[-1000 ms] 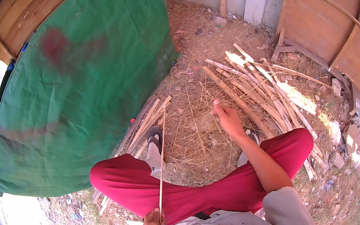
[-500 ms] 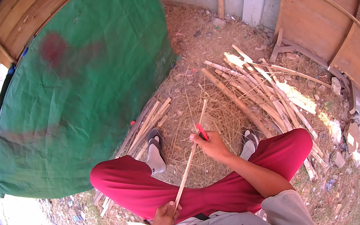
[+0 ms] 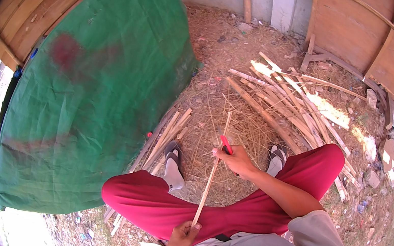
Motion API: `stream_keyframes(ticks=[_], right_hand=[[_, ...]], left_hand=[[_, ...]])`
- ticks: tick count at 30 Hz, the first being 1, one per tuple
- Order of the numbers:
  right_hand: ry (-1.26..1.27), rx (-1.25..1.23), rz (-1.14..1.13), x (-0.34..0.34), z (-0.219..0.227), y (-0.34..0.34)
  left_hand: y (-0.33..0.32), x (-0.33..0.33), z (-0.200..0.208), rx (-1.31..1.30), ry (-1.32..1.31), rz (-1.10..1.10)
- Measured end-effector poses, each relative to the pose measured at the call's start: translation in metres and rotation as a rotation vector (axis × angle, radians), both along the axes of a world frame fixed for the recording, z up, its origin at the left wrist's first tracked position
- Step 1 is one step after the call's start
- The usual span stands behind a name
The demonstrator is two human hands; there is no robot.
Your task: The person sits cross-legged on the ground and uses a red utility knife to shave thin strips from a long bamboo stick. They hold the stick with their left hand and scrape along its length with the knife in their right hand, creating thin shavings that fall onto the ground.
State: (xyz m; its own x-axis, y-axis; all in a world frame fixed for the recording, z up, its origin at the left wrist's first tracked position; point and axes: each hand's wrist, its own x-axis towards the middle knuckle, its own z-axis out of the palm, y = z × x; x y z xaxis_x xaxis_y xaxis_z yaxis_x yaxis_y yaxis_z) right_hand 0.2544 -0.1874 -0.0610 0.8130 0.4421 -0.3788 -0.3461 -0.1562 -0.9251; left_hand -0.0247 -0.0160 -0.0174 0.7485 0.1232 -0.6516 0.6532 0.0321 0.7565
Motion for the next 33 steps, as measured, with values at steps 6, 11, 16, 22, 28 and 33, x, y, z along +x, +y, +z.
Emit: stream_keyframes(ticks=[6,11,16,22,28,33], right_hand=[[0.013,0.068,-0.044,-0.004,0.013,0.001],[0.039,0.050,-0.037,-0.002,0.016,-0.001],[0.027,0.062,-0.044,-0.001,0.011,-0.001],[0.044,0.069,-0.051,0.001,0.007,-0.002],[0.063,0.111,-0.055,0.001,-0.001,-0.003],[0.130,0.227,-0.091,0.002,0.003,-0.002]], left_hand=[[0.000,-0.003,-0.006,0.002,-0.027,0.033],[0.002,-0.002,-0.007,-0.006,-0.022,0.005],[-0.001,0.001,0.001,-0.027,-0.024,-0.007],[-0.001,-0.002,-0.004,0.019,-0.030,-0.022],[-0.001,-0.003,-0.006,0.047,-0.083,0.010],[0.005,-0.003,-0.002,0.317,-0.112,-0.009]])
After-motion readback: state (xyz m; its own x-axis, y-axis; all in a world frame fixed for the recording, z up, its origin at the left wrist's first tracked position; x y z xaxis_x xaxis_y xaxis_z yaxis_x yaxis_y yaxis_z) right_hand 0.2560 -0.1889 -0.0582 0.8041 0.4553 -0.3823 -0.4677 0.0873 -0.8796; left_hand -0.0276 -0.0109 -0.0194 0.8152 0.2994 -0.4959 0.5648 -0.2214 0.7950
